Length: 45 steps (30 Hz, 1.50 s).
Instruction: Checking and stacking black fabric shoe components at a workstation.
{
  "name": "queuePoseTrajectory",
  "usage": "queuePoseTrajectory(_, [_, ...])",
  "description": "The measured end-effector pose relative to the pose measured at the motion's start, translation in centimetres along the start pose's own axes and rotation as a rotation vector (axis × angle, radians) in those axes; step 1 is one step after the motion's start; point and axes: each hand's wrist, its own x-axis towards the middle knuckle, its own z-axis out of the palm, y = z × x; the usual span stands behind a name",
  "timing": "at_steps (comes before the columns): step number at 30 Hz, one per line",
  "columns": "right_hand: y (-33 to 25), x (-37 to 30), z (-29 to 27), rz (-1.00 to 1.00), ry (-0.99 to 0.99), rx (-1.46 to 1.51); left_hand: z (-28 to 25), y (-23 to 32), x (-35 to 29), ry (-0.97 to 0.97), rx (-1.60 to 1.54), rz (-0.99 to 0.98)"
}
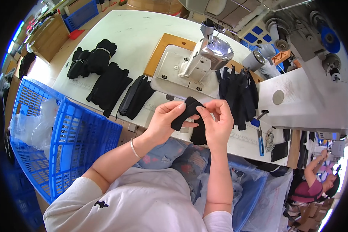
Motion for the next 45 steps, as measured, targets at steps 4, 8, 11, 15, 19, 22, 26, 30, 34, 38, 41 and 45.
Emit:
queuePoseTrajectory(4, [-0.7, 0.5, -0.5, 0.178, -0.134, 0.128, -0.2, -0.2, -0.2, 0.003, 0.103, 0.014])
queuePoseTrajectory(8, [-1.4, 0.4, -1.3, 0.232, -0.15, 0.164, 0.1, -0.4, -0.3, -0.069, 0.27, 0.024])
queuePoseTrajectory(11, [-1.5, 0.5, -1.5, 0.192, -0.085, 0.105, 0.3, 0.1, -0.6, 0.011, 0.341, -0.047])
queuePoseTrajectory(15, [-2.2, 1.4, -3.9, 0.269, -0.019, 0.1, 1.7, 1.7, -3.8, 0.115, 0.583, 0.208])
queuePoseTrajectory(19, [0.6, 1.6, -4.8, 0.349, -0.165, -0.018, 0.3, 6.7, -6.4, 0.114, 1.514, 0.868])
queuePoseTrajectory(22, [2.8, 1.1, -4.4, 0.309, -0.185, -0.168, -0.8, 9.0, -6.2, 0.413, 1.77, 0.867])
queuePoseTrajectory(26, [1.9, 1.0, -3.0, 0.071, -0.069, -0.403, -1.7, 9.2, -5.2, 0.514, 1.971, 0.729])
queuePoseTrajectory(30, [1.1, 0.5, -2.8, -0.006, -0.097, -0.412, -3.1, 8.8, -4.8, 0.564, 2.016, 0.454])
queuePoseTrajectory(34, [-0.6, -0.8, -2.5, 0.093, -0.14, -0.313, -3.9, 9.6, -4.7, 0.611, 1.967, 0.456])
queuePoseTrajectory(38, [-1.5, -2.0, -1.5, 0.083, -0.139, -0.235, -3.5, 9.9, -4.4, 0.677, 1.886, 0.58])
queuePoseTrajectory(41, [-1.9, -2.5, -0.5, -0.016, -0.152, -0.269, -2.7, 10.2, -4.4, 0.705, 1.847, 0.741])
queuePoseTrajectory(45, [-2.8, -3.1, 1.1, -0.025, -0.194, -0.197, -1.3, 9.6, -5.1, 0.649, 1.26, 0.767])
